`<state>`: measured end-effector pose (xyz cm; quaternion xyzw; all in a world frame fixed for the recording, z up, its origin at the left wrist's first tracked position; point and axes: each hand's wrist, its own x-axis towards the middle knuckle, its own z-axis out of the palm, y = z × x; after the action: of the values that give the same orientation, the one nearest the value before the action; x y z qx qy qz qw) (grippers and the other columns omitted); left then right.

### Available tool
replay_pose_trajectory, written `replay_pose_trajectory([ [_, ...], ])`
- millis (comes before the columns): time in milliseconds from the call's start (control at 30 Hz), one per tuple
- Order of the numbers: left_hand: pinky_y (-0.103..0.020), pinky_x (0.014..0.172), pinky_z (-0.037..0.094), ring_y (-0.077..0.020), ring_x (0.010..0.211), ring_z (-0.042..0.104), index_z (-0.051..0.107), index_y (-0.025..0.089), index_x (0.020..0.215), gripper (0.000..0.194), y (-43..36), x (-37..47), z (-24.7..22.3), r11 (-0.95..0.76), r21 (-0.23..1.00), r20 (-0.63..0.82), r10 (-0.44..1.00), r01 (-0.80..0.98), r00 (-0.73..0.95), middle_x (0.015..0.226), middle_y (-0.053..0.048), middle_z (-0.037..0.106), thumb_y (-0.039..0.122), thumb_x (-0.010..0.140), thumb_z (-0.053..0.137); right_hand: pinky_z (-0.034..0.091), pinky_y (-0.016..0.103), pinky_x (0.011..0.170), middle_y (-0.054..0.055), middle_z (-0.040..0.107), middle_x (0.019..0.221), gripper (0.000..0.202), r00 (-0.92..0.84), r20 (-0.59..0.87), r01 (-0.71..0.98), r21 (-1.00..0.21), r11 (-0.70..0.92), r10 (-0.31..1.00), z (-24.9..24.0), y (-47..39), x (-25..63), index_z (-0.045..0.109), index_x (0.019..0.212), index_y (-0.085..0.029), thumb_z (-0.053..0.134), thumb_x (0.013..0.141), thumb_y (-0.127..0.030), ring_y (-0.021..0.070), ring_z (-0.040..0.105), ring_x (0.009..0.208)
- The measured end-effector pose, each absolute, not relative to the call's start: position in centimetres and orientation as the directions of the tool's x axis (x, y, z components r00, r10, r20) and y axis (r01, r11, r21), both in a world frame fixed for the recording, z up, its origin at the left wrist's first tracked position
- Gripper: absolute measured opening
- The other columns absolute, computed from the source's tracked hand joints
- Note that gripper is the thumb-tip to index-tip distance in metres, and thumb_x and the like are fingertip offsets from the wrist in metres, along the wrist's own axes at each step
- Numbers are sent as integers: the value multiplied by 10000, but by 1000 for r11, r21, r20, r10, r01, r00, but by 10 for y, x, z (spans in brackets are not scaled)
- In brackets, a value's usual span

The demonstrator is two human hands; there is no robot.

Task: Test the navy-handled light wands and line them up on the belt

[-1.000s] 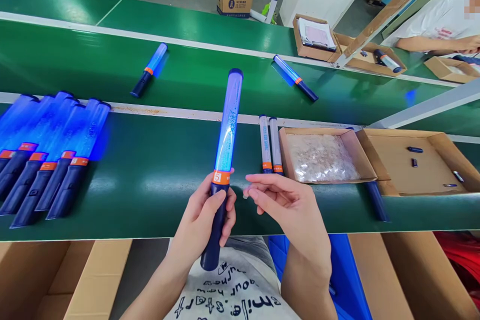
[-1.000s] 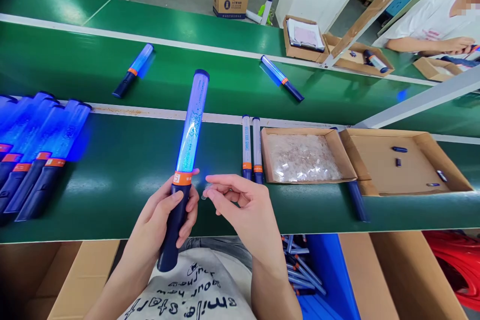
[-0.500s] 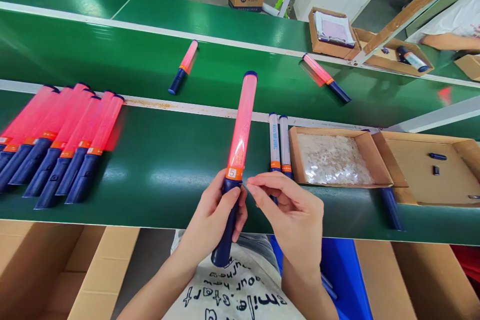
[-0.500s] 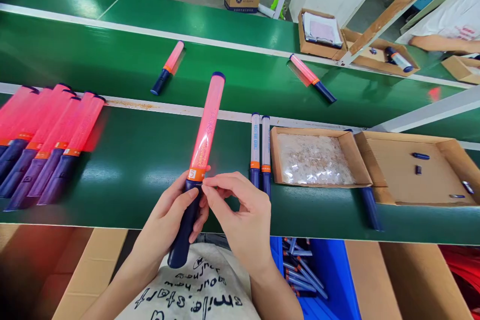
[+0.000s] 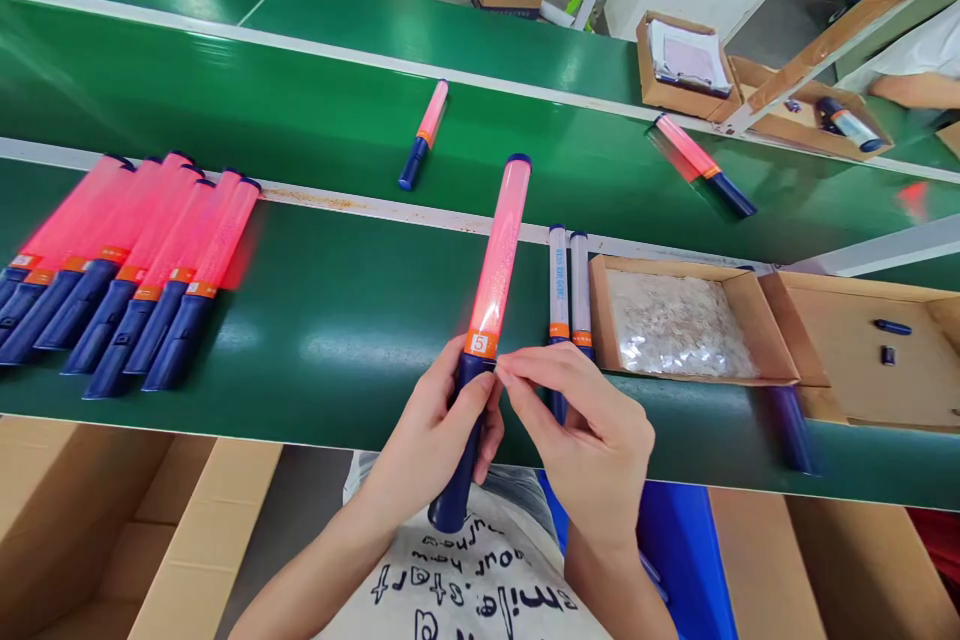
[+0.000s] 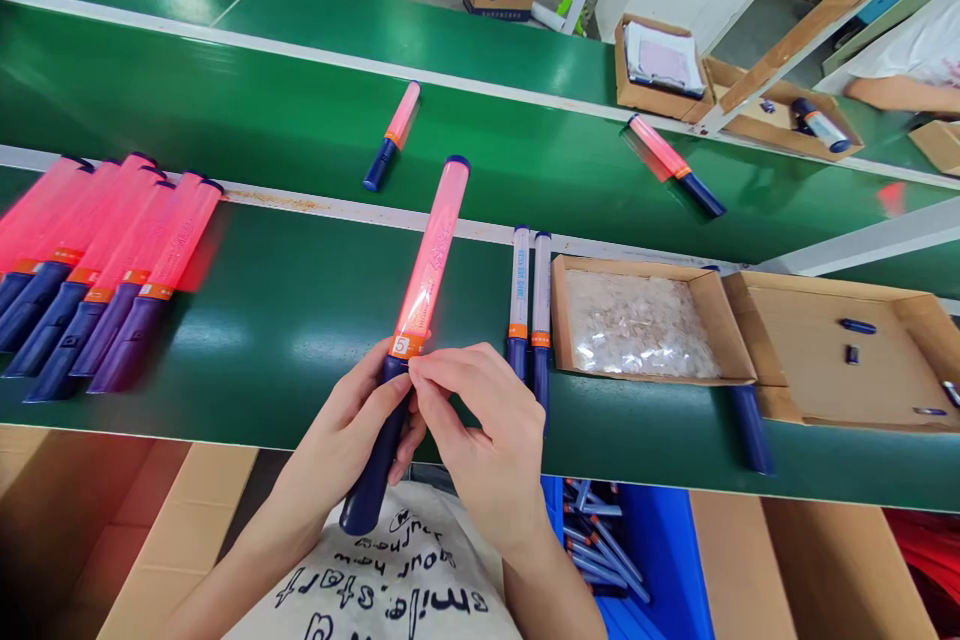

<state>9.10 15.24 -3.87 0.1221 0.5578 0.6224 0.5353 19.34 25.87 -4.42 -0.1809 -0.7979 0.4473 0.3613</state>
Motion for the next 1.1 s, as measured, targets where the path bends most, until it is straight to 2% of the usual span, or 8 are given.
replay_pose_trajectory([
  [200, -158, 415, 411, -78, 413, 430, 457, 211, 1348, 360, 152, 90, -38, 201, 837, -441, 798, -508, -410, 570, 102, 512, 455, 1086, 492, 615, 315, 796, 3, 770, 1031, 240, -700, 451, -53, -806, 589, 554, -44, 262, 196, 745, 1078, -245, 694, 972, -36, 142, 713, 918],
  [667, -184, 429, 428, -91, 421, 438, 456, 225, 1321, 336, 152, 88, -40, 231, 843, -446, 805, -486, -391, 572, 98, 535, 462, 1087, 488, 618, 304, 849, -10, 771, 1077, 345, -683, 501, -84, -776, 625, 531, -49, 261, 195, 732, 1144, -242, 686, 944, 35, 122, 707, 966],
  [800, -175, 441, 417, -86, 424, 443, 469, 224, 1281, 294, 153, 88, -39, 252, 845, -459, 795, -472, -396, 561, 102, 525, 449, 1093, 484, 630, 323, 846, 8, 777, 1091, 351, -679, 537, -77, -730, 679, 500, -51, 260, 196, 729, 1177, -238, 670, 958, 31, 136, 715, 972],
  [1100, -166, 450, 411, -76, 431, 445, 484, 224, 1297, 291, 154, 89, -40, 262, 857, -457, 784, -444, -421, 581, 101, 536, 431, 1093, 485, 646, 351, 824, 26, 780, 1083, 363, -672, 554, -83, -715, 694, 491, -56, 259, 198, 733, 1210, -240, 656, 969, 19, 158, 727, 969],
])
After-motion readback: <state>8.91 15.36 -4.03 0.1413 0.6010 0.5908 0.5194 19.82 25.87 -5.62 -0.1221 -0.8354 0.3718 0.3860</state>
